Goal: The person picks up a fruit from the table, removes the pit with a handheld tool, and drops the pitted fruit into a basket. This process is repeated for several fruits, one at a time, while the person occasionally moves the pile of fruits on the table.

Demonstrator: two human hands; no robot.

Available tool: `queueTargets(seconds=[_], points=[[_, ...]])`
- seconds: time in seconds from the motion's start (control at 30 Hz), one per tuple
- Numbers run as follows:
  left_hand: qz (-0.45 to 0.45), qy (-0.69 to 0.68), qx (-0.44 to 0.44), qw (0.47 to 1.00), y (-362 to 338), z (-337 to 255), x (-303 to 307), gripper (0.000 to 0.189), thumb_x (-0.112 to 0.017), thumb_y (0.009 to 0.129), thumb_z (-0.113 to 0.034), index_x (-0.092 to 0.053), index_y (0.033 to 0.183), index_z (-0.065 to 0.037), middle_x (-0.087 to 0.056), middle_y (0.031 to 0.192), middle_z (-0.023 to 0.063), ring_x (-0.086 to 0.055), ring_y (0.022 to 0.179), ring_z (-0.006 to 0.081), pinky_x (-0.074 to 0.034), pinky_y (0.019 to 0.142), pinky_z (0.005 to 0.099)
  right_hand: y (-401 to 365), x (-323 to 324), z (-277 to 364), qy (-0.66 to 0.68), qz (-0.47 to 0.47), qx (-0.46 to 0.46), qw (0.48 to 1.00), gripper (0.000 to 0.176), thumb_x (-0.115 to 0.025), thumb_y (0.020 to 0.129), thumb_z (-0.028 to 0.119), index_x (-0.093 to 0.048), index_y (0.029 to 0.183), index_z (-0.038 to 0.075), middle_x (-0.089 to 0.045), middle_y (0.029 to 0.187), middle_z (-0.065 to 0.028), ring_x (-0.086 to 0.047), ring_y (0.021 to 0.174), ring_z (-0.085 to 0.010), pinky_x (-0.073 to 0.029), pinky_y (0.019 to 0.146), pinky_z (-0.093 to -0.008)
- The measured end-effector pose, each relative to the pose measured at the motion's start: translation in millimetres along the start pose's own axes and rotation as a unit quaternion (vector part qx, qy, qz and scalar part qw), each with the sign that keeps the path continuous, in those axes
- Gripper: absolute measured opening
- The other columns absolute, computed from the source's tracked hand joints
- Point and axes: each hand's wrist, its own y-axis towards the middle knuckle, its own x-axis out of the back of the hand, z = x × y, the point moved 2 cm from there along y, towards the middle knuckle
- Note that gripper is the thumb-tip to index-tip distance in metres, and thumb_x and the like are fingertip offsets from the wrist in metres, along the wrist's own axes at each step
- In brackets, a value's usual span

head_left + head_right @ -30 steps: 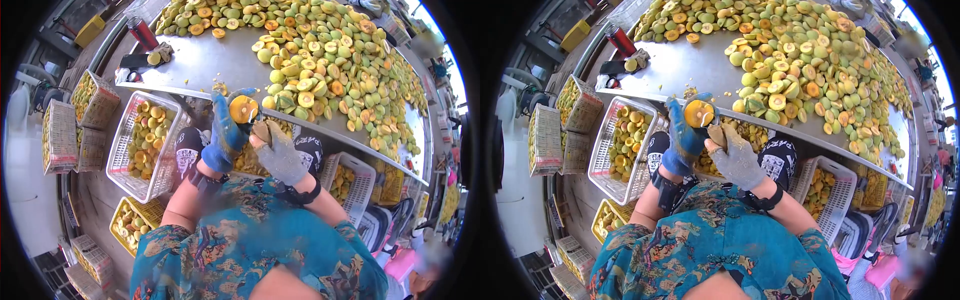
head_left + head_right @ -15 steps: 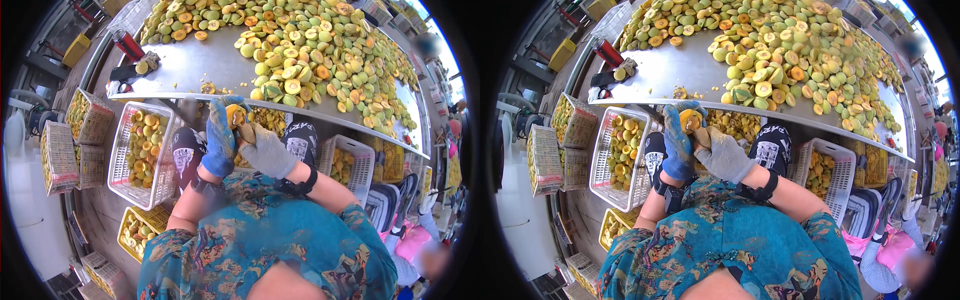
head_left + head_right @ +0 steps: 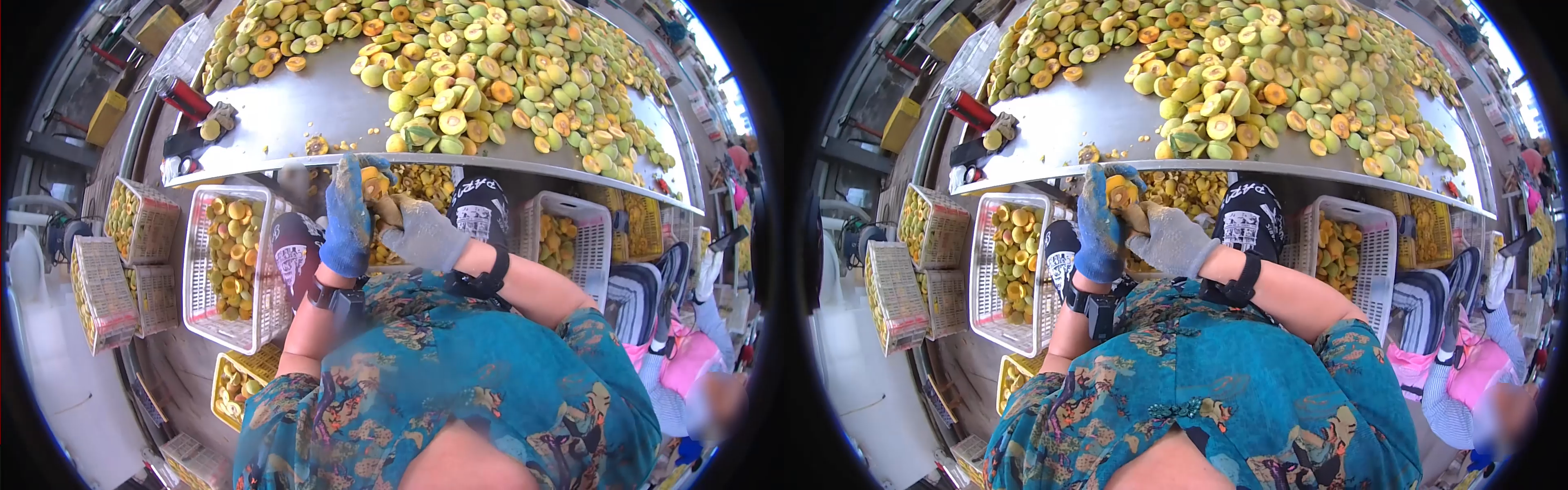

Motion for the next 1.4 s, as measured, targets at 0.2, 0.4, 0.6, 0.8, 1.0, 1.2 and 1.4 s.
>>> queueTargets(seconds=[0.2, 0.4, 0.6, 0.8, 1.0, 1.2, 1.4], points=[[0.091, 0.101, 0.03, 0.99, 9.4, -12.4, 1.2, 0.048, -0.038, 0.102, -0.042, -0.061, 0.094, 0.0, -0.063, 0.084, 0.0064, -0.059, 0.076, 0.0143, -0.048, 0.07, 0.0268, -0.3, 14.6, 1.5, 0.083, 0.099, -0.077, 0.989, 0.036, -0.06, 0.085, 0.03, -0.062, 0.098, -0.003, -0.066, 0.079, -0.0196, -0.065, 0.07, -0.0321, -0.049, 0.062, -0.0407], [0.201, 0.224, -0.05, 0.952, 22.1, -41.4, -5.1, 0.051, -0.04, 0.099, -0.042, -0.065, 0.088, 0.001, -0.063, 0.079, 0.0077, -0.058, 0.073, 0.015, -0.046, 0.069, 0.0289, -0.7, 10.3, -15.3, 0.317, 0.2, -0.133, 0.917, 0.033, -0.064, 0.087, 0.035, -0.065, 0.084, 0.003, -0.058, 0.061, -0.0005, -0.053, 0.057, -0.0092, -0.04, 0.05, -0.0267], [0.207, -0.313, 0.056, 0.925, 28.6, 4.9, -17.5, 0.048, -0.043, 0.096, -0.043, -0.064, 0.084, -0.002, -0.058, 0.067, 0.0088, -0.055, 0.064, 0.0197, -0.045, 0.057, 0.0309, -1.0, -4.1, -20.9, 0.576, 0.302, -0.188, 0.736, 0.024, -0.06, 0.09, 0.031, -0.05, 0.091, 0.009, -0.046, 0.064, 0.0019, -0.038, 0.05, -0.0059, -0.033, 0.045, -0.0218], [-0.016, -0.354, 0.189, 0.916, 40.0, -4.0, 3.1, 0.049, -0.046, 0.096, -0.049, -0.054, 0.116, -0.005, -0.06, 0.097, 0.0104, -0.058, 0.075, 0.0219, -0.051, 0.063, 0.0298, 1.2, 14.2, 0.0, 0.311, 0.266, -0.095, 0.907, 0.034, -0.058, 0.091, 0.037, -0.06, 0.102, 0.005, -0.055, 0.07, -0.003, -0.052, 0.056, -0.0092, -0.04, 0.05, -0.0231], [-0.007, -0.315, 0.14, 0.939, 28.0, -10.2, 20.8, 0.044, -0.046, 0.099, -0.042, -0.053, 0.116, -0.002, -0.059, 0.103, 0.013, -0.06, 0.087, 0.0251, -0.053, 0.075, 0.0336, -5.8, 13.5, 0.5, 0.181, 0.137, -0.131, 0.965, 0.047, -0.062, 0.089, 0.04, -0.059, 0.114, -0.001, -0.06, 0.072, -0.0047, -0.057, 0.056, -0.0101, -0.045, 0.051, -0.0264], [0.03, 0.31, -0.149, 0.939, 21.2, -18.7, 13.4, 0.03, -0.057, 0.092, -0.005, -0.048, 0.12, -0.003, -0.061, 0.106, 0.0109, -0.061, 0.093, 0.0185, -0.053, 0.083, 0.0308, -0.7, 16.4, 8.6, 0.235, 0.046, -0.128, 0.962, 0.038, -0.06, 0.092, 0.035, -0.059, 0.107, 0.0, -0.056, 0.066, -0.0007, -0.053, 0.051, -0.0078, -0.043, 0.047, -0.025], [0.044, 0.201, -0.124, 0.971, 19.5, -21.5, 7.1, 0.025, -0.052, 0.095, -0.012, -0.049, 0.119, -0.005, -0.06, 0.104, 0.0102, -0.06, 0.089, 0.0178, -0.052, 0.078, 0.0298, -0.4, 9.8, 11.6, 0.319, 0.107, -0.174, 0.926, 0.033, -0.056, 0.093, 0.038, -0.058, 0.086, 0.006, -0.052, 0.059, 0.0021, -0.047, 0.047, -0.0065, -0.037, 0.043, -0.0224]])
